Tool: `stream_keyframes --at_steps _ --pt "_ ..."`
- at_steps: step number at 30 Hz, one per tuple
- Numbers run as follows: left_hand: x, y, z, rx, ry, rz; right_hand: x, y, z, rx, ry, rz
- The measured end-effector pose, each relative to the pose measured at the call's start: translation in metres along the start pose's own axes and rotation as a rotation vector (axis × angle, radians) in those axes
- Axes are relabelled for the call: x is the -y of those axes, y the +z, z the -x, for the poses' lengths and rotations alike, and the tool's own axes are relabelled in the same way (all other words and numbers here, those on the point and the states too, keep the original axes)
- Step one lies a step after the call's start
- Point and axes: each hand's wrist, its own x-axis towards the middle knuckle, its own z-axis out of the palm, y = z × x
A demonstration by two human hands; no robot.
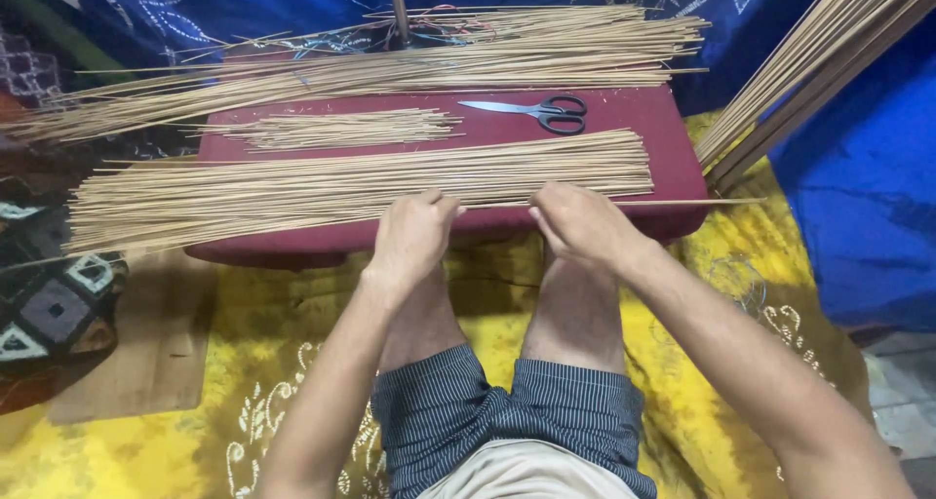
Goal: A person measures long thin sticks against a reference bundle and cuts them to a specific length using scissors.
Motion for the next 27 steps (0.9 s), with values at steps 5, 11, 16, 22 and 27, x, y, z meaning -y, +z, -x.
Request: stream_keyframes --at_steps 5,11,16,22,27 --pt "-0.018 0.021 -0.005 -0.047 0.016 -0.041 0.025 0.014 -0.019 -0.021 -0.024 0.053" --pt "0.007 -0.002 0.01 -0.009 0.003 0.043 0.001 -0.002 0.009 -0.015 0.031 0.067" --pt "0.029 -0.005 0.021 -0.014 -0.014 -0.013 -0.011 -0.016 0.021 0.021 0.091 0.092" --pt "0.001 0.008 0.007 -0.079 0.03 -0.018 0.029 0.014 -0.008 0.081 0.141 -0.032" --pt "-0.009 0.025 0.005 -0.121 0.077 -0.033 0.03 0.031 -0.01 0.102 0.104 -0.047"
